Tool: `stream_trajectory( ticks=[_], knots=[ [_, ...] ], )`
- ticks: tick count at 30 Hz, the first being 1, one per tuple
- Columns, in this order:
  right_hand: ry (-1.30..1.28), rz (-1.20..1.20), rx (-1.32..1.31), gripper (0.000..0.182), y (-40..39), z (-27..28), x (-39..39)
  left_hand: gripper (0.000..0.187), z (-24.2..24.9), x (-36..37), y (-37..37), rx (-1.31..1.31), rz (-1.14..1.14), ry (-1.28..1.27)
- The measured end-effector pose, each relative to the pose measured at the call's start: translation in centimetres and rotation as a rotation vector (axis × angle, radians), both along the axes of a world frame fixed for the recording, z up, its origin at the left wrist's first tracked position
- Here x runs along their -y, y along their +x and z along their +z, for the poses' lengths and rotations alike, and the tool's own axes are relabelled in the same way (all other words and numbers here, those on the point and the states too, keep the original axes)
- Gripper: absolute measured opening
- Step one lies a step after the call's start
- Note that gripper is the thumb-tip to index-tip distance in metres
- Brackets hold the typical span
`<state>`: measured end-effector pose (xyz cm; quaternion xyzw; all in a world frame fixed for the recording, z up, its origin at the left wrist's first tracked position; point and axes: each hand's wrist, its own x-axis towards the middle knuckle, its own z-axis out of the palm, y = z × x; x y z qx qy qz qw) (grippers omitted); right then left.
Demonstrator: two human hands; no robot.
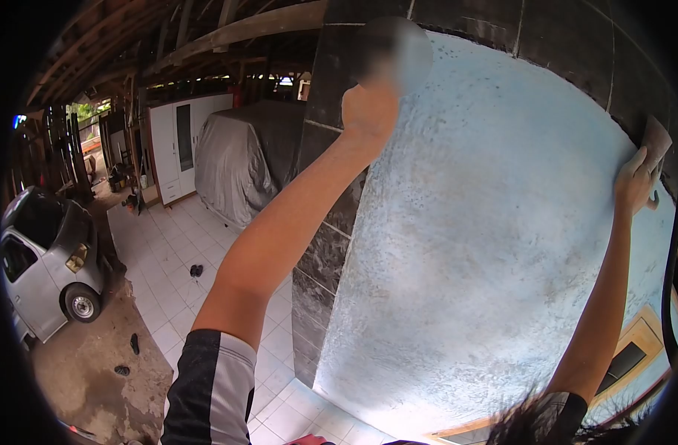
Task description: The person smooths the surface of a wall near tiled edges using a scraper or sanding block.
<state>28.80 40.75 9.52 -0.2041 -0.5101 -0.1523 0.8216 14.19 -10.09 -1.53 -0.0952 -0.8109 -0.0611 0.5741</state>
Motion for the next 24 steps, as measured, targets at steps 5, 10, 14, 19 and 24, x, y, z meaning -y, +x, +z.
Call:
stream_trajectory(
  ticks=[5,10,14,19,24],
  knots=[
    [-0.068,-0.004,0.072,0.068,-0.1,0.2,-1.2,0.055,0.3,-0.3,0.4,0.121,0.005,0.002],
    [-0.073,-0.003,0.047,0.068,0.1,0.1,0.3,0.052,0.7,0.2,-0.5,0.031,-0.003,-0.021],
    [-0.048,-0.051,0.061,0.068,0.3,0.1,0.0,0.052,-0.8,-0.2,-0.1,-0.112,-0.030,0.042],
    [-0.045,-0.049,0.045,0.069,0.0,0.3,-0.4,0.055,0.5,-0.3,-0.6,-0.078,-0.033,0.065],
    [-0.144,-0.058,0.102,0.068,0.4,0.0,0.4,0.053,0.3,-0.3,-0.2,-0.068,-0.011,0.029]
  ],
)
